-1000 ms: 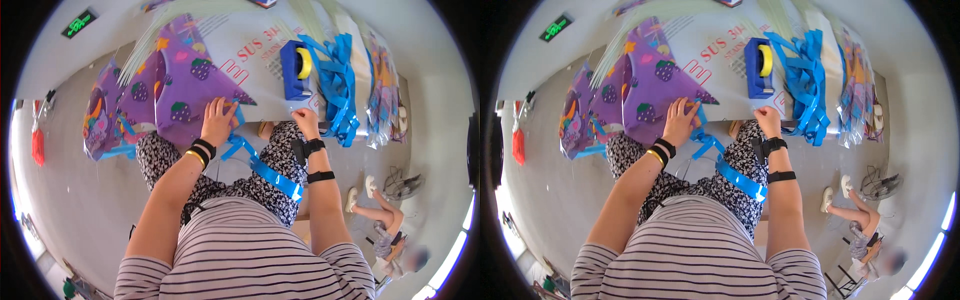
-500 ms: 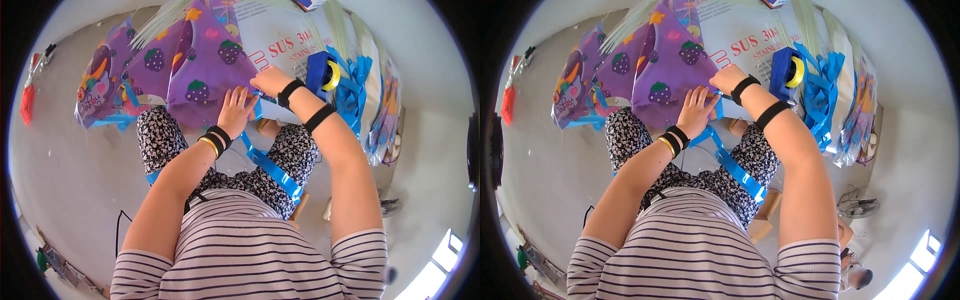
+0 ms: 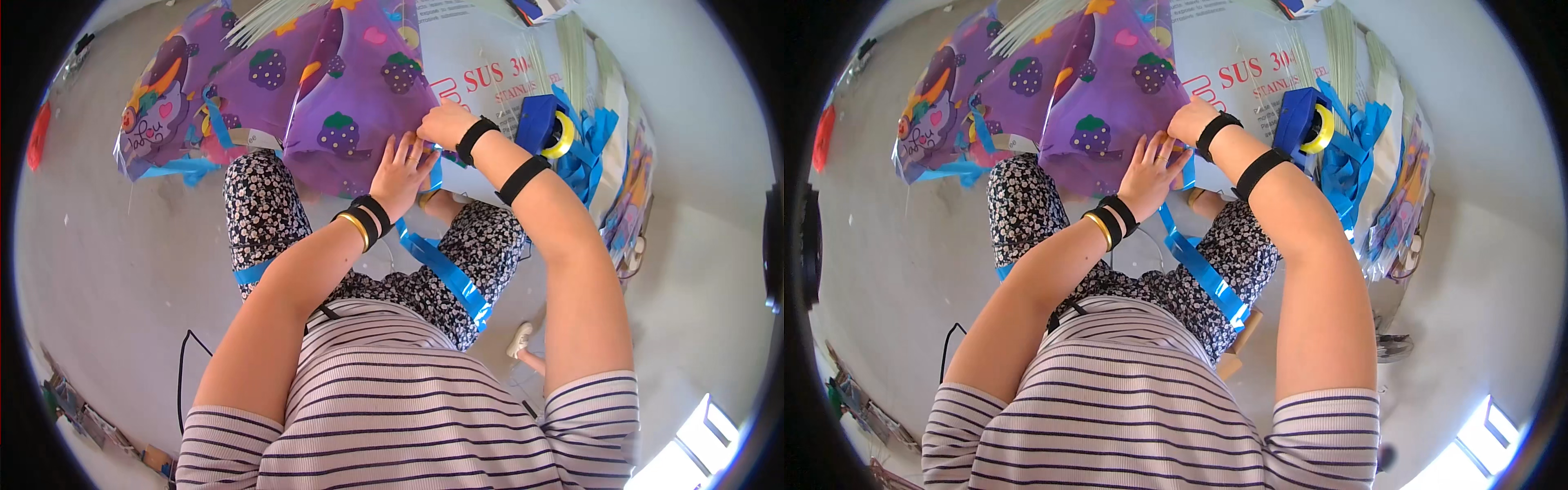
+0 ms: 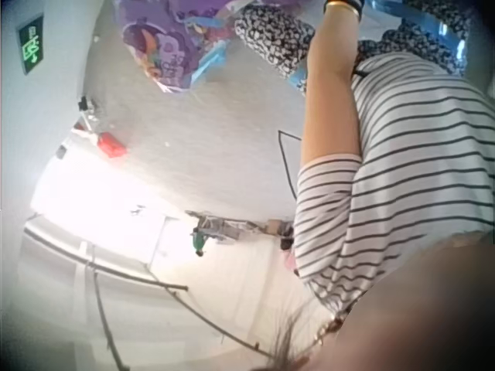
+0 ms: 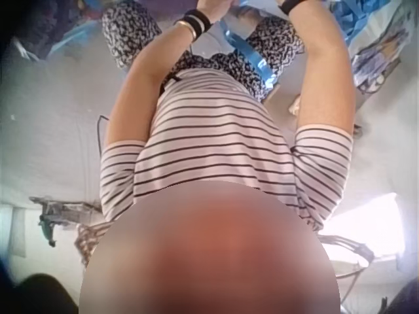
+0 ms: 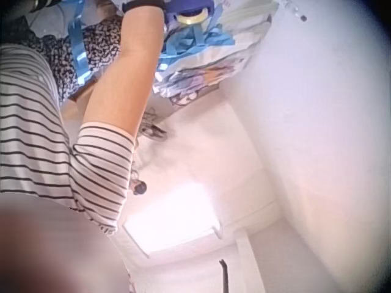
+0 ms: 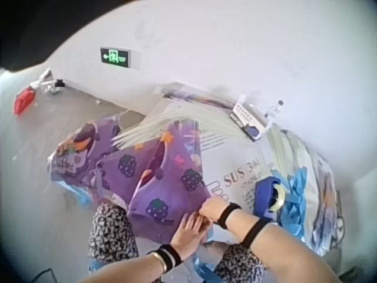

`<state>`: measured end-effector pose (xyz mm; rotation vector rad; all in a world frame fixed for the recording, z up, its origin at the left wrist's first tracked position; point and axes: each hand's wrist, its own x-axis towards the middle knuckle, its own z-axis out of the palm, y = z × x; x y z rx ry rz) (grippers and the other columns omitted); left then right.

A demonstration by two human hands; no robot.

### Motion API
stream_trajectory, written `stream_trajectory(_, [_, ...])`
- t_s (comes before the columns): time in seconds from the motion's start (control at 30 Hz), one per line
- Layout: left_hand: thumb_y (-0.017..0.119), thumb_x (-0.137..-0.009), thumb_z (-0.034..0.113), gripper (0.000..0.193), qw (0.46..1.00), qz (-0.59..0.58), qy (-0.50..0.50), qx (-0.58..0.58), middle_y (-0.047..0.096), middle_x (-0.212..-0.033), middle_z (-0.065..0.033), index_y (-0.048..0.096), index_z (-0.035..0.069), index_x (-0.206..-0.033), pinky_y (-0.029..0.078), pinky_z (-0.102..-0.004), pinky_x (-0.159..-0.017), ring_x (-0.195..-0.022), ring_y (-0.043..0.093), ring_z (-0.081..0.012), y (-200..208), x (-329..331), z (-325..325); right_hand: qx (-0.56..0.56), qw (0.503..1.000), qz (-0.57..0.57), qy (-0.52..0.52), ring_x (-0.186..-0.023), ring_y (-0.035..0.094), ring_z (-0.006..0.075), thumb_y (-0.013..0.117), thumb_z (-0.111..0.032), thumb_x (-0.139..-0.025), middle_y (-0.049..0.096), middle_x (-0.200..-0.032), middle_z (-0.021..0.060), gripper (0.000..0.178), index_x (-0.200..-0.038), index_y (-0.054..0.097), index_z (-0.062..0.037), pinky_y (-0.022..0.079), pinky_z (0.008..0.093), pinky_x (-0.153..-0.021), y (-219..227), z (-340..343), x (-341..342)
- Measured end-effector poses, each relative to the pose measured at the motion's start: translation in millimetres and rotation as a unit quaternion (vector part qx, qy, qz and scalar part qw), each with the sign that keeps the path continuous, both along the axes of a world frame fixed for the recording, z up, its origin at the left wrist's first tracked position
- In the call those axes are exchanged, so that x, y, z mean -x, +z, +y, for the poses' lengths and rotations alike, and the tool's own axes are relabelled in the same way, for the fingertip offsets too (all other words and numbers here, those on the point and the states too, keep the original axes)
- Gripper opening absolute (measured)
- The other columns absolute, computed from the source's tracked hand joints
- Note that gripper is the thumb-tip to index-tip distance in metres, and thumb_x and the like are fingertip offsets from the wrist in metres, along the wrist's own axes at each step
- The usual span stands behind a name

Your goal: Assembling a character-themed kite by attaching decorative ribbons and securing edges with tape.

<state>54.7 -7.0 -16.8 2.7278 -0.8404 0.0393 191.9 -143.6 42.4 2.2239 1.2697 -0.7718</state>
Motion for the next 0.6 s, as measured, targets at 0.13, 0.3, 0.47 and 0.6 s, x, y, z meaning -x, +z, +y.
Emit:
stream_trajectory(0.13, [0.059, -0.089, 0.016, 0.07, 1.0, -0.007, 0.002, -0.004, 0.035, -0.155, -0.0204, 0.04, 0.018, -0.156, 0.026, -0.0598, -0.119, -0.145, 0.031, -0.0405, -1.2, 0.3, 0.6, -0.002, 1.0, -0.007, 0.001, -0.102, 0.072, 0.0235, 0.063, -0.018, -0.087, 0.077, -0.096, 0.0035, 0.017, -0.091, 0.079, -0.0206, 0.045, 0.0428, -0.097, -4.0, -0.4, 0.9])
stream_trajectory(0.3, [0.06, -0.089, 0.016, 0.07, 1.0, -0.009, 0.001, 0.002, 0.035, -0.154, -0.0198, 0.041, 0.018, -0.156, 0.027, -0.0597, -0.119, -0.145, 0.031, -0.0403, -2.4, 0.2, 0.2, -0.03, 0.999, -0.025, 0.007, -0.098, 0.072, 0.0239, 0.064, -0.017, -0.086, 0.077, -0.093, 0.0045, 0.015, -0.089, 0.079, -0.0171, 0.045, 0.0412, -0.096, -12.5, -6.1, 2.5])
stream_trajectory(0.47, [0.06, -0.089, 0.016, 0.069, 1.0, -0.007, 0.003, -0.001, 0.034, -0.155, -0.0194, 0.042, 0.018, -0.155, 0.027, -0.0596, -0.119, -0.145, 0.031, -0.04, -2.7, 0.4, 1.3, -0.017, 1.0, -0.019, 0.002, -0.098, 0.072, 0.0238, 0.065, -0.017, -0.086, 0.077, -0.094, 0.0054, 0.014, -0.089, 0.079, -0.0158, 0.045, 0.0404, -0.096, -12.2, -1.6, 0.9])
stream_trajectory(0.6, [0.06, -0.089, 0.017, 0.069, 1.0, -0.009, 0.003, 0.002, 0.034, -0.155, -0.0195, 0.041, 0.018, -0.155, 0.027, -0.0595, -0.119, -0.145, 0.031, -0.0399, -2.5, -0.4, -0.3, -0.008, 1.0, -0.019, -0.004, -0.097, 0.073, 0.0237, 0.065, -0.018, -0.087, 0.077, -0.093, 0.005, 0.014, -0.089, 0.079, -0.0164, 0.045, 0.0404, -0.095, -9.3, -0.6, 0.7])
